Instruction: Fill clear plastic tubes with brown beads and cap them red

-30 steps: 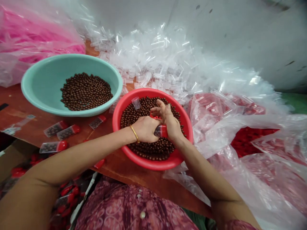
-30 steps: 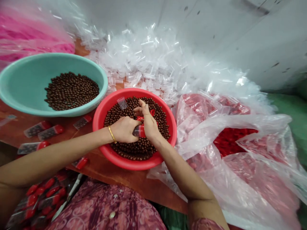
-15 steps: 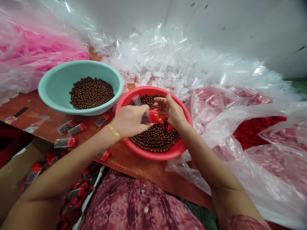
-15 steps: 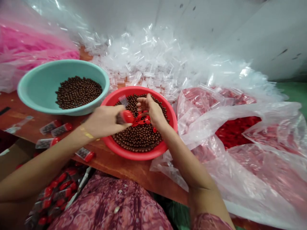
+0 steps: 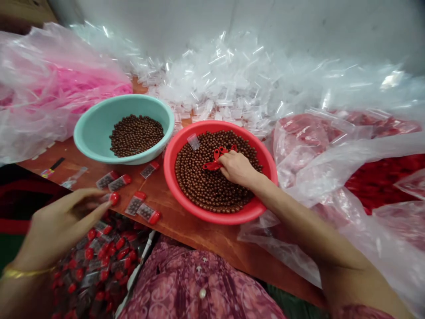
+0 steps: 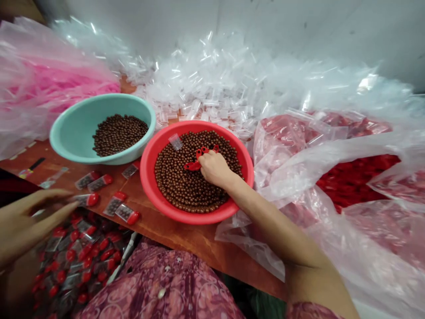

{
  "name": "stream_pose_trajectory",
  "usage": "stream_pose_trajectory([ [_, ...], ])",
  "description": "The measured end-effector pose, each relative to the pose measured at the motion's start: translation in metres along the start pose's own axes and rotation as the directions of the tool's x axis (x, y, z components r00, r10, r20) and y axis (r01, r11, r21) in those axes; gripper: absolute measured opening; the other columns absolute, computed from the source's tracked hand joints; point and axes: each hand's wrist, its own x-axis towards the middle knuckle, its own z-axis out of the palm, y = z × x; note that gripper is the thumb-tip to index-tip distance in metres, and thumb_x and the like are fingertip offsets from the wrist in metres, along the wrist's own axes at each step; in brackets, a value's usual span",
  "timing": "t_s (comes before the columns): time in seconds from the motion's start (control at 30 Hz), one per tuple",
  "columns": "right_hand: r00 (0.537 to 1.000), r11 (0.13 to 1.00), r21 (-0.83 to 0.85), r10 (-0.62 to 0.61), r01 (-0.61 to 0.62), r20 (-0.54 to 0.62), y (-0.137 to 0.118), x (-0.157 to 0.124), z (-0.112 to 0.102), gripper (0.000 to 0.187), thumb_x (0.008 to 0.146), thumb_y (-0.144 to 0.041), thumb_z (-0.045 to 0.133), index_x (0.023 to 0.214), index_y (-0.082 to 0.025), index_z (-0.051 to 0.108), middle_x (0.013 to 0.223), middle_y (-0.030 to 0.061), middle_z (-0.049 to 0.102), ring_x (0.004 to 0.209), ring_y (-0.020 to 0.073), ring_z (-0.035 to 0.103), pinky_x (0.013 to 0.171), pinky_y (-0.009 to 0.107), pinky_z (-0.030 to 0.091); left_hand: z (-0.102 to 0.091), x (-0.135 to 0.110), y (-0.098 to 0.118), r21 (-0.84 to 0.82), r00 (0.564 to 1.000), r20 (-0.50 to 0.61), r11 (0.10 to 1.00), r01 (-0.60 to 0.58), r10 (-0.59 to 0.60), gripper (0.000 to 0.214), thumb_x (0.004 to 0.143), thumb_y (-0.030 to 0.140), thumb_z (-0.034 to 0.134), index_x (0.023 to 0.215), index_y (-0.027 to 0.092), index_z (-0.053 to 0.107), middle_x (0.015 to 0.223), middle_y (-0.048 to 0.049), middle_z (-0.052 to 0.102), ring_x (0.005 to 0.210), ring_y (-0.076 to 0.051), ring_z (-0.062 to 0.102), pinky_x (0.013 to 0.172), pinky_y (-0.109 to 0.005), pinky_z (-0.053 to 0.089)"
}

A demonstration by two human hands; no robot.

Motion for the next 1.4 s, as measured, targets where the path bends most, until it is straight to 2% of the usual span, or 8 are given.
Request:
stream_pose_trajectory([
  [0.03,0.997,0.997,0.029,0.075,-0.074,-0.029,0.003,0.0,-0.001,0.026,0.086,-0.019,0.04,0.098,-0.01,0.062,0.093,0.0174,0.067,0.09,0.0266,0.059,0.073,0.033,0.04,0.0,0.012,0.032,0.025,0.991,-0.114,0.997,-0.072,0.074,0.028,0.079,0.052,0.047,0.093,0.033,0.062,0.087,0.0125,0.071,0.076,-0.017,0.064,0.073,-0.029,0.049],
  [0.13,0.941,0.936,0.204,0.315,-0.287,-0.122,0.014,-0.004,0.0,0.028,0.085,-0.023,0.04,0.105,-0.012,0.057,0.092,0.0143,0.069,0.079,0.0244,0.062,0.065,0.031,0.039,0.014,0.062,0.122,0.16,0.915,0.082,0.901,-0.403,0.395,0.033,0.086,0.038,0.039,0.089,0.021,0.067,0.095,-0.0025,0.071,0.088,-0.019,0.064,0.083,-0.03,0.047],
  [0.3,0.816,0.76,0.504,0.553,-0.411,-0.168,0.029,-0.006,0.005,0.03,0.082,-0.023,0.041,0.107,-0.015,0.054,0.082,0.0094,0.069,0.066,0.0227,0.059,0.058,0.03,0.037,0.064,0.144,0.196,0.386,0.95,0.223,0.875,-0.293,0.22,0.042,0.089,0.033,0.037,0.102,0.006,0.067,0.106,-0.0197,0.067,0.103,-0.03,0.061,0.086,-0.037,0.048],
  [0.57,0.84,0.744,0.583,0.511,-0.326,-0.183,0.034,-0.005,0.002,0.024,0.081,-0.025,0.043,0.1,-0.018,0.056,0.076,0.0062,0.066,0.063,0.0203,0.057,0.059,0.029,0.036,0.107,0.183,0.21,0.227,0.984,0.123,0.962,-0.153,0.127,0.045,0.082,0.044,0.047,0.108,0.011,0.063,0.109,-0.0176,0.066,0.103,-0.03,0.061,0.084,-0.034,0.048],
  [0.7,0.838,0.745,0.597,0.504,-0.297,-0.211,0.035,-0.006,0.001,0.025,0.082,-0.024,0.043,0.101,-0.017,0.057,0.077,0.0059,0.067,0.064,0.0203,0.057,0.06,0.029,0.037,0.105,0.177,0.21,0.222,0.962,0.117,0.938,-0.268,0.247,0.042,0.086,0.04,0.038,0.104,0.012,0.064,0.105,-0.0169,0.068,0.102,-0.028,0.062,0.083,-0.033,0.048],
  [0.9,0.849,0.756,0.616,0.461,-0.223,-0.258,0.036,-0.008,0.001,0.028,0.082,-0.022,0.041,0.105,-0.015,0.056,0.084,0.008,0.067,0.069,0.0205,0.059,0.063,0.029,0.037,0.078,0.168,0.197,0.232,0.835,0.55,0.964,-0.132,-0.018,0.043,0.085,0.038,0.038,0.062,0.012,0.064,0.048,-0.0083,0.059,0.05,-0.018,0.06,0.06,-0.028,0.05],
  [1.07,0.851,0.737,0.643,0.46,-0.208,-0.253,0.036,-0.009,0.001,0.028,0.082,-0.023,0.041,0.104,-0.016,0.056,0.08,0.0063,0.067,0.067,0.0193,0.058,0.061,0.028,0.037,0.11,0.17,0.206,0.047,0.742,0.651,0.984,0.172,-0.16,0.031,0.083,0.027,0.048,0.062,0.01,0.062,0.037,-0.0056,0.051,0.036,-0.017,0.052,0.051,-0.03,0.049],
  [1.4,0.844,0.737,0.645,0.465,-0.201,-0.268,0.038,-0.007,0.003,0.025,0.084,-0.024,0.041,0.102,-0.016,0.057,0.078,0.006,0.066,0.06,0.0169,0.054,0.058,0.027,0.035,0.14,0.18,0.22,-0.526,0.854,0.51,0.822,0.219,0.1,0.022,0.085,0.023,0.052,0.107,0.019,0.053,0.09,-0.001,0.066,0.058,-0.004,0.058,0.063,-0.017,0.05],
])
